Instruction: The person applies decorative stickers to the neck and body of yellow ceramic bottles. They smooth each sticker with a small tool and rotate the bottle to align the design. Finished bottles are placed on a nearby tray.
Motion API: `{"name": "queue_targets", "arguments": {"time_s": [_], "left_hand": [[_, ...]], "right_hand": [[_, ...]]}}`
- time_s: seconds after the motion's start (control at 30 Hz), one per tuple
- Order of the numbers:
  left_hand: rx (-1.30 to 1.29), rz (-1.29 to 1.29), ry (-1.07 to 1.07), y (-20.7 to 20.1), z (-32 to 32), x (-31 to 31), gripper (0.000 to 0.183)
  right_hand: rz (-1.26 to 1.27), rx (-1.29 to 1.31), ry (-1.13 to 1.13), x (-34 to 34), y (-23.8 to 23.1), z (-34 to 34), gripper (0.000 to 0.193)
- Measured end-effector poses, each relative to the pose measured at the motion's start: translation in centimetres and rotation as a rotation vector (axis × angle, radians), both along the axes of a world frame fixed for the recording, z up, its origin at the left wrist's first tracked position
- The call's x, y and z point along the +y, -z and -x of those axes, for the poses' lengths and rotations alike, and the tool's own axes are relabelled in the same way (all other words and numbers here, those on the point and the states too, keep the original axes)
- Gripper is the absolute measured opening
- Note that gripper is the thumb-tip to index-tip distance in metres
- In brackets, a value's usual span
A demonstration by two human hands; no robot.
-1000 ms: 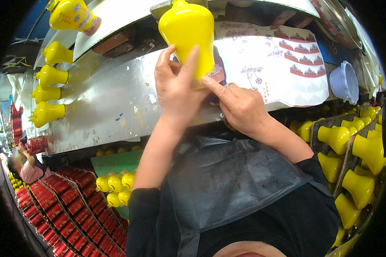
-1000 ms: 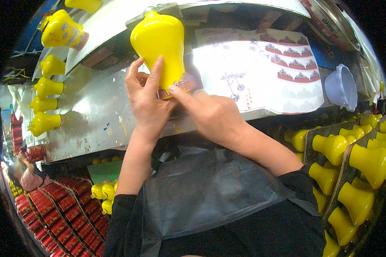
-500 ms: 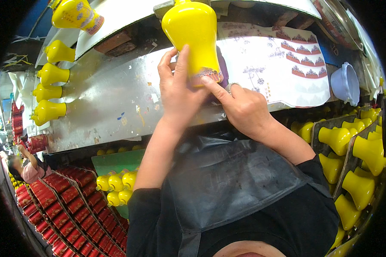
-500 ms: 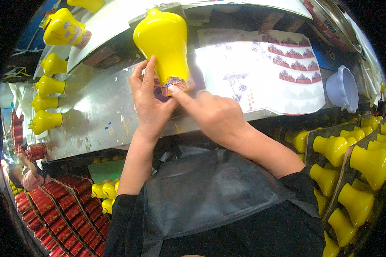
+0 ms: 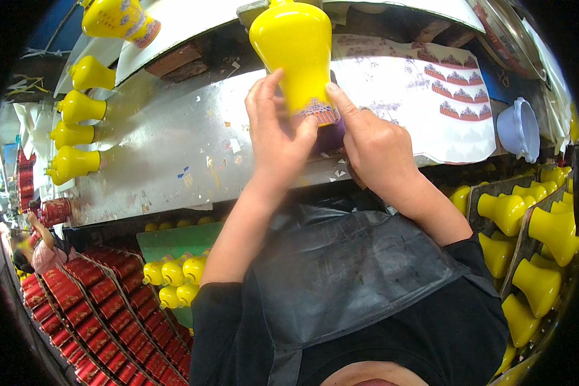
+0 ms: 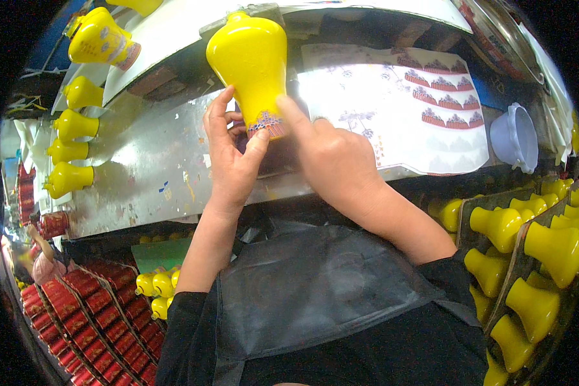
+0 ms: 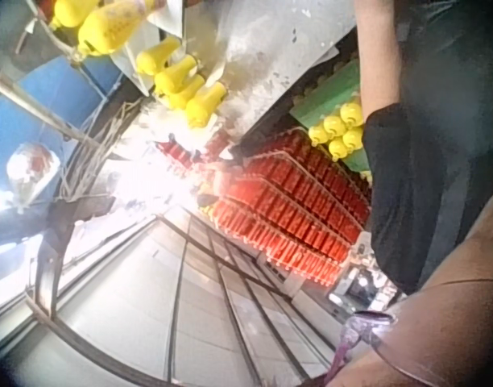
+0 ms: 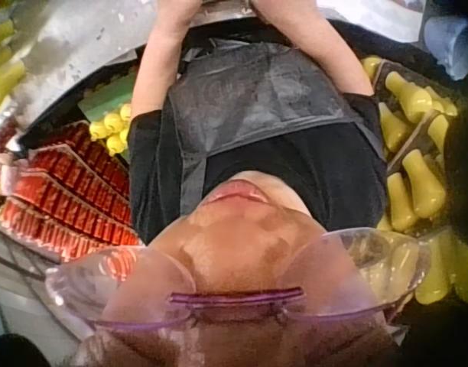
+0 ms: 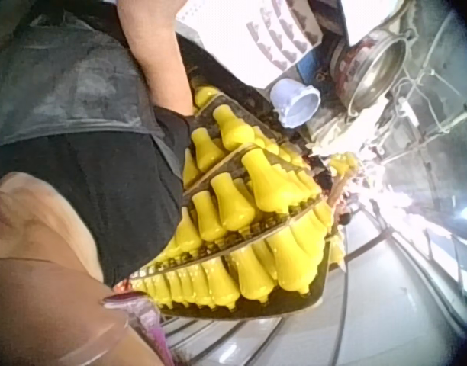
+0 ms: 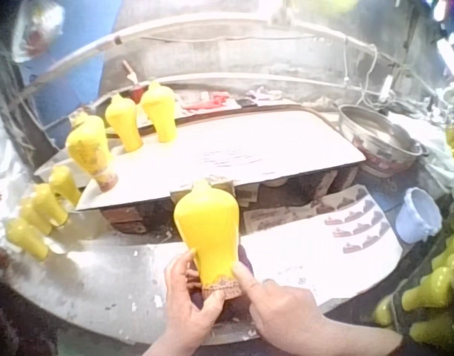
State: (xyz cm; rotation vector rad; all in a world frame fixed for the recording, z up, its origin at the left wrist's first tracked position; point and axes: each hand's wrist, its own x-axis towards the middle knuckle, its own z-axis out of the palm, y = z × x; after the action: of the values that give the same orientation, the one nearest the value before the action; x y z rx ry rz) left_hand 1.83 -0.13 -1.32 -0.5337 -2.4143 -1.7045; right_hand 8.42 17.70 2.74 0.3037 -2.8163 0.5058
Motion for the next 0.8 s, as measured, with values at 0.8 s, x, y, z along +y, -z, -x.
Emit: {"name": "queue_targets", "arguments": {"time_s": [0.8], "left_hand": [[-0.117, -0.149, 0.195, 0.8, 0.4, -2.0, 0.083]], "right_hand": [[0.709, -0.384, -0.034, 2.5, 1.1, 3.9, 0.055]]}}
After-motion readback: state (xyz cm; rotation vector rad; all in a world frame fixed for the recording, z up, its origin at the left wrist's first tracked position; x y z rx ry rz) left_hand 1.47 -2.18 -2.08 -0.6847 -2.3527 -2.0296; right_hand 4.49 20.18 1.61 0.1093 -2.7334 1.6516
